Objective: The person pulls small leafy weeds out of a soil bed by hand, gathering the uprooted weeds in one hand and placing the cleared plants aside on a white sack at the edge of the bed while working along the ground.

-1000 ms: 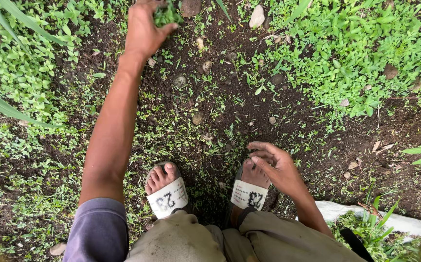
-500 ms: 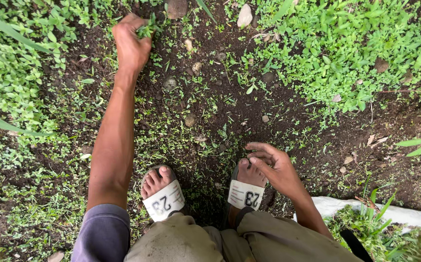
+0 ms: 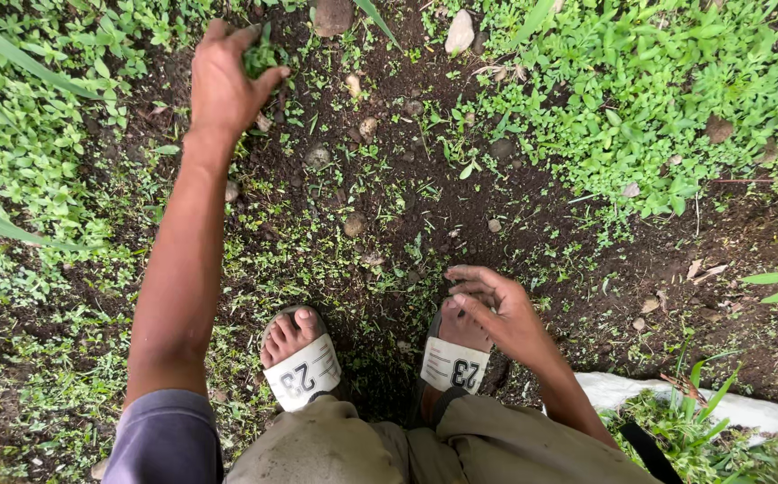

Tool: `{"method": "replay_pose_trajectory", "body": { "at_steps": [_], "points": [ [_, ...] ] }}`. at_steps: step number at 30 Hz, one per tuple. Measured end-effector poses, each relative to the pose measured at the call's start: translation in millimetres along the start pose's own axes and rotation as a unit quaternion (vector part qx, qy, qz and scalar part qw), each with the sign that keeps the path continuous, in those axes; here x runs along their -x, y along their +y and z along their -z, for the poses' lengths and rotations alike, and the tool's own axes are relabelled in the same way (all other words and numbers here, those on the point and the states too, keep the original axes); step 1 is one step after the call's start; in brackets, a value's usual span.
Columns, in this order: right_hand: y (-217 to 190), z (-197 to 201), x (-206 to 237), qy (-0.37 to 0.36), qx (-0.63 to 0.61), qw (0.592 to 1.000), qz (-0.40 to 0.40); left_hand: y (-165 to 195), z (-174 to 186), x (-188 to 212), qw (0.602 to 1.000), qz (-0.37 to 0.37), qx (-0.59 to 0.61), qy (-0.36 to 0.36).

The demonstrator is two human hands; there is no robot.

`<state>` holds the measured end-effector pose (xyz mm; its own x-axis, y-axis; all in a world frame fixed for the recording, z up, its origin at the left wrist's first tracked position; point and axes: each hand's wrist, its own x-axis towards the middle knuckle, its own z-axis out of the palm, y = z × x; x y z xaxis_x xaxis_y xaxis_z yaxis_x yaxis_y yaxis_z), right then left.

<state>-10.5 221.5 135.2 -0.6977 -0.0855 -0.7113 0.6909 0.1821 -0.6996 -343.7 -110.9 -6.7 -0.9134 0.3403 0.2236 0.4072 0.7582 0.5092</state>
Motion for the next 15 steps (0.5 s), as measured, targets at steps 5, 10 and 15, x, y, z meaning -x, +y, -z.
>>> {"method": "replay_pose_trajectory", "body": {
  "at_steps": [5,10,15],
  "points": [
    [4,2,5,0.019,0.005,0.999,0.03,9,-22,-5,0.999,-0.025,-0.036,0.027],
    [3,5,9,0.03,0.006,0.999,0.035,14,-26,-8,0.98,-0.072,0.172,-0.066],
    [-1,5,11,0.029,0.002,0.999,0.028,21,-22,-23,0.975,0.089,0.171,0.114]
  ]
}}
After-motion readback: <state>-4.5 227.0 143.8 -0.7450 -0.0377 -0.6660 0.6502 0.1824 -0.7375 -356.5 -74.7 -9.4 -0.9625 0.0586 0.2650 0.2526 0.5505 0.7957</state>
